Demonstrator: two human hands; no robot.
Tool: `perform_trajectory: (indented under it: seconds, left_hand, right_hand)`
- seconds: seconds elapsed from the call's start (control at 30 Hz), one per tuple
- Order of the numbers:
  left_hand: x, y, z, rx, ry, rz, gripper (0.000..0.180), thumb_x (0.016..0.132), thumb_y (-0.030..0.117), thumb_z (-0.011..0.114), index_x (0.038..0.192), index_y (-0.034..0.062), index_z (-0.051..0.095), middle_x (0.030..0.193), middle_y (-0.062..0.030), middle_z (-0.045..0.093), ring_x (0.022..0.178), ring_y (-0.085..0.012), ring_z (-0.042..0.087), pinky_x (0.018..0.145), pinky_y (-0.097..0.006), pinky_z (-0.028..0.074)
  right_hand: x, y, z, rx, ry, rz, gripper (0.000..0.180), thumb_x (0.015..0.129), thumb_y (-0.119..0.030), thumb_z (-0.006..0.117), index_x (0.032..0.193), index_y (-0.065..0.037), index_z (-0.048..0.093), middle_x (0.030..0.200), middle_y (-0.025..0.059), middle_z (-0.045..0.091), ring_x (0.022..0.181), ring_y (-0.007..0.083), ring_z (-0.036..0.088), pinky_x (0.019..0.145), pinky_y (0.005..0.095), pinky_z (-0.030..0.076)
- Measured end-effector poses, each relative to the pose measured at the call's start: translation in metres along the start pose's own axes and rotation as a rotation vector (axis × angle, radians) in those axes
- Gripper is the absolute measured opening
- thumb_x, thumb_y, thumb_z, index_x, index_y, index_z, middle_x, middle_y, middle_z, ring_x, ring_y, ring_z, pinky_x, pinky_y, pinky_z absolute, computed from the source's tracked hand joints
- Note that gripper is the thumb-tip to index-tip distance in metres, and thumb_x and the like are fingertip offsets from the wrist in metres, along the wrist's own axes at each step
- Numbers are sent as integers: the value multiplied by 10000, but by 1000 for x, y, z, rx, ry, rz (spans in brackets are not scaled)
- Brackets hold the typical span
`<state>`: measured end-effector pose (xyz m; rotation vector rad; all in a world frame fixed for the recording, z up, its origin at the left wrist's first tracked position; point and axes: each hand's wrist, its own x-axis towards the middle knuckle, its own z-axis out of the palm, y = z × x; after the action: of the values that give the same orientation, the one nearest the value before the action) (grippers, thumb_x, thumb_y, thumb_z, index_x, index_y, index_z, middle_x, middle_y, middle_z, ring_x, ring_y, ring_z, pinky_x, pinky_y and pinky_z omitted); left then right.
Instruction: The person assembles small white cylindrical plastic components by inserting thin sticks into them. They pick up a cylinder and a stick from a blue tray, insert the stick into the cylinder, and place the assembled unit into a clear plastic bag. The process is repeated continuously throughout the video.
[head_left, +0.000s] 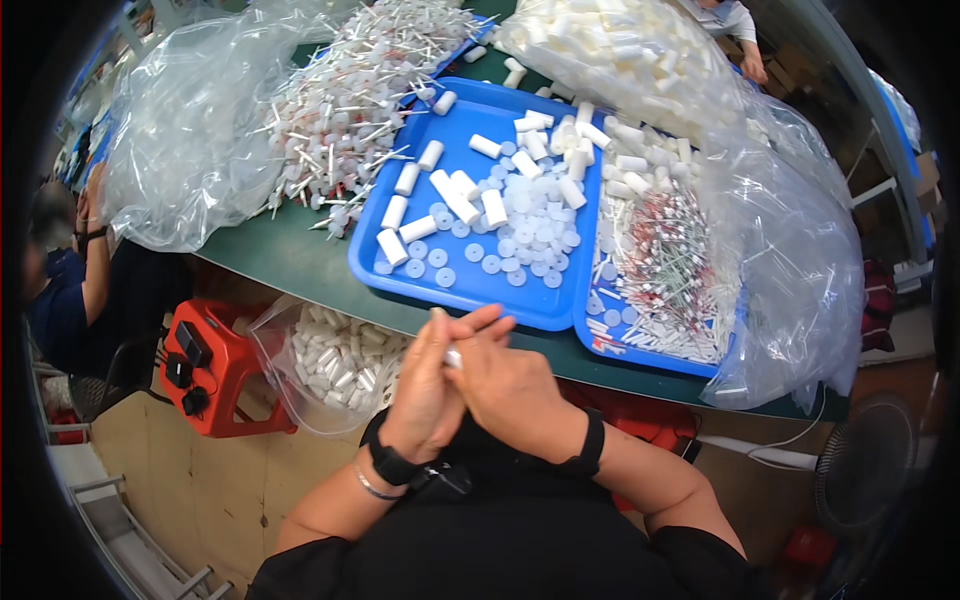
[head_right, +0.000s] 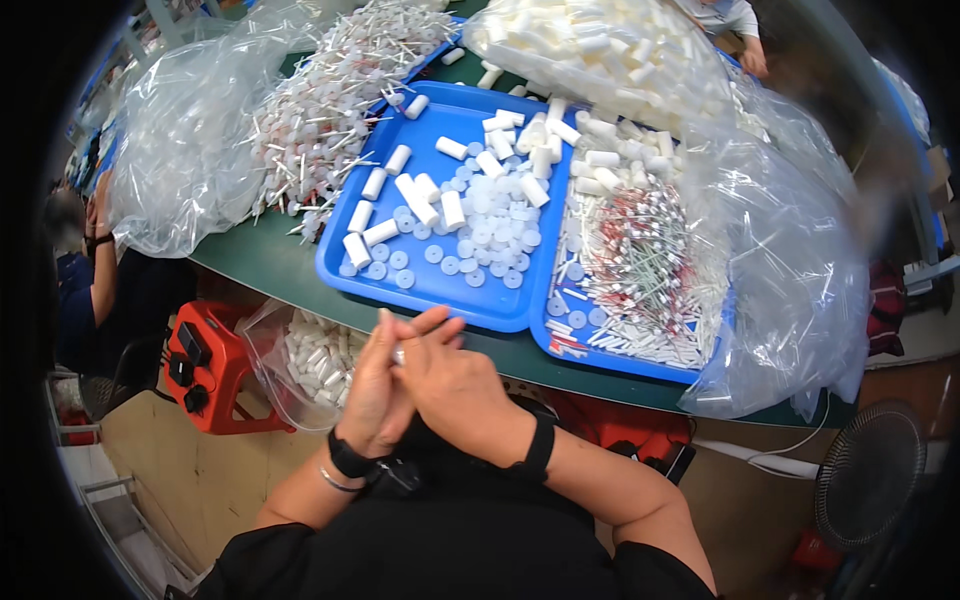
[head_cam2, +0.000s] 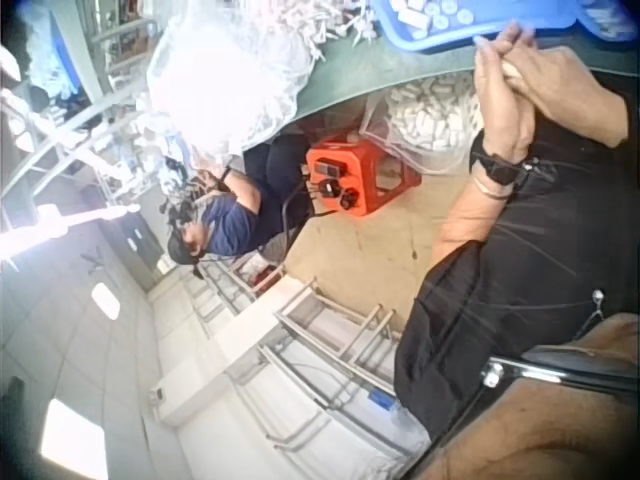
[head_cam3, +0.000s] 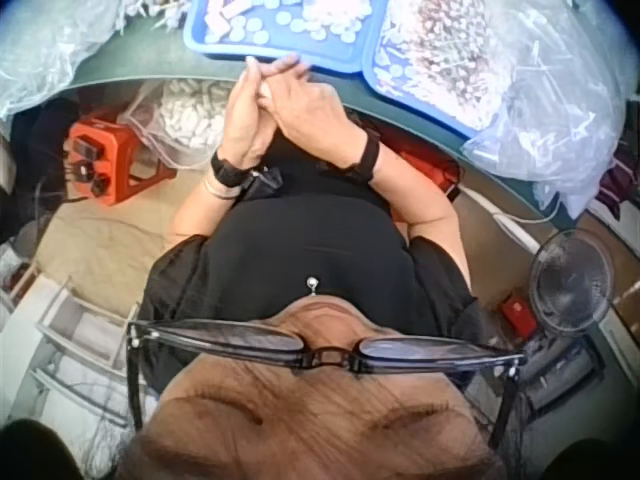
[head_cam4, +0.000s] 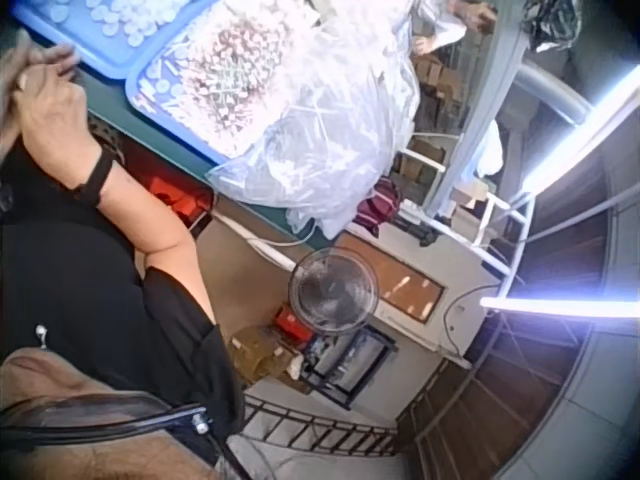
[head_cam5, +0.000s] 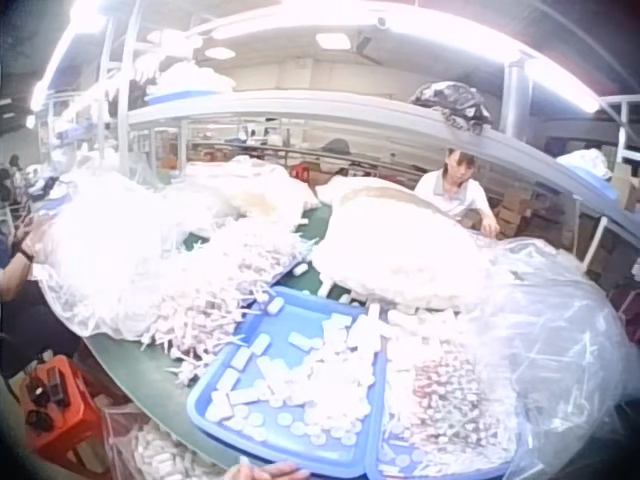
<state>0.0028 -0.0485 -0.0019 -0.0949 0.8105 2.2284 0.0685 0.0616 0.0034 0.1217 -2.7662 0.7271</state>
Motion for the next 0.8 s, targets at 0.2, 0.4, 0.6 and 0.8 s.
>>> perform_trajectory:
  seconds: [0.2, 0.4, 0.6, 0.8]
  left_hand:
    - [-26, 70, -91, 625, 67, 446, 347, 1092, 296, 470, 1010, 12, 652, 1167, -143, 664, 1066, -227, 620, 961, -358, 457]
    - [-29, 84, -80, 1456, 389, 712, 328, 905, 61, 686, 1229, 30, 651, 1287, -124, 601, 1201, -265, 560, 1079, -374, 404]
    - [27, 51, 8, 1607, -201, 858, 217, 891, 54, 712, 1105, 21, 691, 1093, -123, 677, 1001, -297, 616, 871, -375, 498]
    - [88, 16, 18, 1789, -253, 785, 162, 832, 64, 750, 983, 25, 712, 976, -117, 665, 929, -337, 625, 804, -418, 508]
  right_hand:
    - [-1, 39, -85, -34, 39, -31, 192, 893, -154, 699, 1043, -39, 665, 953, 104, 643, 822, 308, 659, 702, 414, 523]
    - [-17, 120, -113, -594, -63, 99, 97, 830, -40, 639, 925, -34, 652, 925, 114, 594, 862, 294, 630, 730, 413, 519]
    - [-19, 129, -115, -491, -75, 97, 97, 842, -23, 637, 938, -28, 645, 913, 128, 596, 839, 317, 640, 711, 413, 532]
    - [-22, 117, -126, -196, 169, 221, 93, 936, -58, 657, 1025, -37, 637, 951, 155, 687, 756, 348, 688, 661, 424, 539]
